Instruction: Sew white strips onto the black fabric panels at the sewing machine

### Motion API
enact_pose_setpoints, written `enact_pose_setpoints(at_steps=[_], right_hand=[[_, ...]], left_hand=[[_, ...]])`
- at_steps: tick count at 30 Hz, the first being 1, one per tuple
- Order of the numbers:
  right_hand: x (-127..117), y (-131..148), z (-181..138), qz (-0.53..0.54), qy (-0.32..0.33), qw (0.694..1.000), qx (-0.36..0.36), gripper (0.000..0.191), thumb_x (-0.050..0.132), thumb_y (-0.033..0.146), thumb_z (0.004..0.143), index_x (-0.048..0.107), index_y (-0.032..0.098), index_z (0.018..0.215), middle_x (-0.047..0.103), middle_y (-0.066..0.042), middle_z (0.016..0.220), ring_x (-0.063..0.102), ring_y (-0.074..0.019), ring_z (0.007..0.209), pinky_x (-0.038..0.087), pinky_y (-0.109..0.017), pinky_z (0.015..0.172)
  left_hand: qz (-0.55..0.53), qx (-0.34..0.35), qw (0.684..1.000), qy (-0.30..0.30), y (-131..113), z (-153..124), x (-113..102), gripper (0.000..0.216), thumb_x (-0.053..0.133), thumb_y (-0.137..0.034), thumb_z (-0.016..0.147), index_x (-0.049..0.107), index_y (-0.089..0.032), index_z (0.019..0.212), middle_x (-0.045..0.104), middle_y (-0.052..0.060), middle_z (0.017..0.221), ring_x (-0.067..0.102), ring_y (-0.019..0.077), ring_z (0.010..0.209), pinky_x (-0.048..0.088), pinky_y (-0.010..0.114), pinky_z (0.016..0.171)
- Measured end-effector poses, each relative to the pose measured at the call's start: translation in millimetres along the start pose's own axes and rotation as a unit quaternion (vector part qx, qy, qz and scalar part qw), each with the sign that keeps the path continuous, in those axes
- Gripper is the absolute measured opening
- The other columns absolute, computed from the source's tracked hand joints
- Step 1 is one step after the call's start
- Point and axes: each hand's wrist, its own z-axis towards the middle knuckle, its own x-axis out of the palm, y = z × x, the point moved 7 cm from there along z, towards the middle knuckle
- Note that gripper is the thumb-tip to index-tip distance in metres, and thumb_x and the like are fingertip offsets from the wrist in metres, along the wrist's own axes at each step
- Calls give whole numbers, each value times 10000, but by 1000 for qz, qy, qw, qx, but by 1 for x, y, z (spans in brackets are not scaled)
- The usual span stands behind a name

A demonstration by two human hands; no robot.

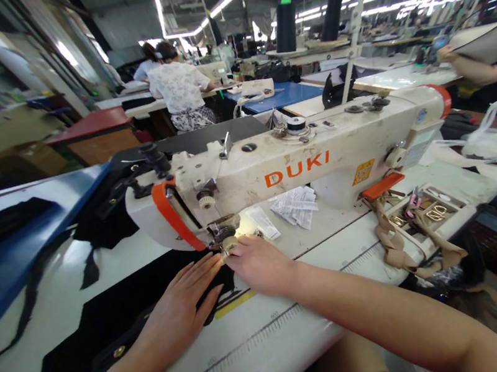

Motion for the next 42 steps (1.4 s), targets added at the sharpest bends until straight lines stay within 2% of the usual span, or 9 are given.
enact_pose_setpoints(at_steps=[13,21,27,31,34,36,39,40,42], right_hand=[[1,3,-3,10,-1,1000,0,138,512,145,934,649,134,944,617,-85,897,529,-222,899,426,-347,825],[3,1,-2,-4,-6,1000,3,101,536,157,924,634,141,907,619,-68,894,527,-219,881,426,-342,803],[0,1,-4,-8,-31,999,2,92,553,159,915,636,142,878,625,-60,872,526,-210,855,423,-327,796],[-10,6,-10,17,-72,997,-2,116,550,135,895,655,144,846,628,-60,812,518,-199,789,424,-315,754],[-18,11,-16,55,-112,992,-16,119,550,126,871,667,147,869,639,-70,824,519,-197,773,430,-315,733],[-20,14,-19,77,-126,989,-28,138,531,131,878,668,155,878,640,-72,827,526,-199,781,437,-321,738],[-20,18,-22,96,-130,986,-46,166,499,135,890,663,161,886,639,-74,832,535,-202,796,446,-329,753],[-20,19,-23,101,-131,985,-49,170,494,137,892,662,161,892,640,-74,837,535,-202,798,448,-331,755],[-21,21,-25,111,-133,984,-51,179,483,138,894,660,161,899,641,-74,845,535,-202,800,450,-331,753]], left_hand=[[-15,6,1000,-1,0,2,-1,432,471,-362,934,530,-217,1336,587,79,1349,531,224,1258,431,440,1050],[4,-2,1000,-8,12,11,3,432,424,-384,947,573,-153,1281,630,123,1286,580,255,1198,464,470,1010],[12,-7,1000,-11,17,14,5,414,432,-378,944,586,-172,1268,639,117,1274,585,250,1190,456,458,1015],[21,-32,999,22,10,-8,1,437,429,-371,945,539,-178,1321,589,97,1344,529,233,1259,426,442,1047],[40,-31,998,43,-4,-32,-10,457,424,-369,948,487,-201,1368,544,69,1397,473,209,1311,384,414,1082],[60,-38,997,20,-13,-44,-25,515,437,-384,940,412,-201,1421,485,72,1448,401,222,1364,324,438,1118],[102,-95,989,-59,-14,-69,-54,715,506,-460,882,269,-169,1490,347,119,1531,285,294,1420,257,517,1136],[110,-107,986,-67,-13,-81,-58,768,535,-494,852,262,-172,1494,336,125,1535,300,314,1411,281,522,1124],[113,-113,986,-38,-6,-108,-55,762,578,-522,798,358,-209,1457,422,107,1490,432,322,1333,390,481,1067]])
